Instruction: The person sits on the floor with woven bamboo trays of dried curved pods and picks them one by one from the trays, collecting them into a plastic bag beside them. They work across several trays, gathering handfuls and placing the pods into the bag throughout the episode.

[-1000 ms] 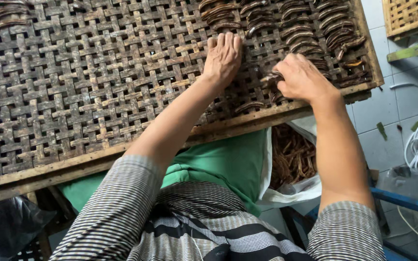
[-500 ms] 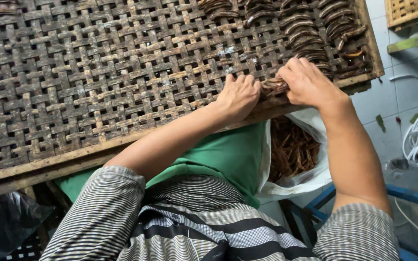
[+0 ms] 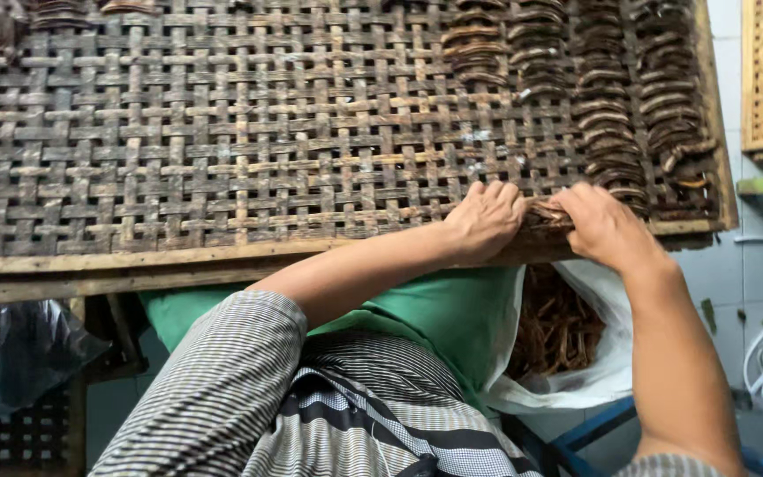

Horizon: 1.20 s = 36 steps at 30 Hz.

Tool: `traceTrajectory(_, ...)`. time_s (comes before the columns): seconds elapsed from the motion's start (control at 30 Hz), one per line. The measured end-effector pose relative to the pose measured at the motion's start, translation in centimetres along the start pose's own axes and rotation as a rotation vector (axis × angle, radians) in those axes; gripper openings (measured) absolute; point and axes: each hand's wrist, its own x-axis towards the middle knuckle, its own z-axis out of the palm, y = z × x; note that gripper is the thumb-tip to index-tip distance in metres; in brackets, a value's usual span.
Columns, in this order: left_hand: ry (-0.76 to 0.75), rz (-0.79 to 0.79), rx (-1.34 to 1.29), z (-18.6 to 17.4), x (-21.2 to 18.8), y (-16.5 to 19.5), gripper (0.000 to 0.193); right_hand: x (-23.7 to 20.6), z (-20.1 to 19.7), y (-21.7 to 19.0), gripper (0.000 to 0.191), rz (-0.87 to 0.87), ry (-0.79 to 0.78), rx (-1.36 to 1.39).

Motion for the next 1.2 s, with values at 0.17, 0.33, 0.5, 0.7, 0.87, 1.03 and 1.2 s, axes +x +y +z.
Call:
traceTrajectory(0.17, 0.115, -0.160, -0.304, 0.4, -1.0, -1.1, 0.026, -0.8, 0.1, -1.5, 0.055, 0.087, 0.016, -0.039)
traceTrajectory(0.33, 0.380, -0.252, -0.797, 1.0, -2.3, -4.1, 0.043, -0.5, -0.3, -1.5, 0.058, 0.120, -0.013, 0.086)
traceTrajectory(0.5, 0.435, -0.418, -1.491, 0.1, -3.7, -5.2, 0.037, 2.8, 1.4, -2.5, 0.040, 0.476, 0.074, 0.466)
traceTrajectory(0.7, 0.913, -0.535, -1.102, -3.8, -5.4, -5.0, 0.051, 13.2, 9.7, -12.1, 0.035, 0.415, 0.578, 1.380)
traceTrajectory(0.87, 0.969, -0.733, -0.844, -8.8, -9.2, -7.6, 0.046, 16.8, 9.3, -23.6, 0.072, 0.179, 0.456, 1.703)
traceTrajectory(1.03, 1.075, -0.661, -1.517, -12.8, -13.4, -12.7, 0.051, 16.9, 4.6, -33.0, 0.105, -0.063, 0.259, 1.476)
traceTrajectory(1.2, 0.856, -0.634, -2.089, -17.4, -20.1, -17.1, 0.041, 17.1, 3.6, -35.9, 0.106, -0.041, 0.251, 1.447)
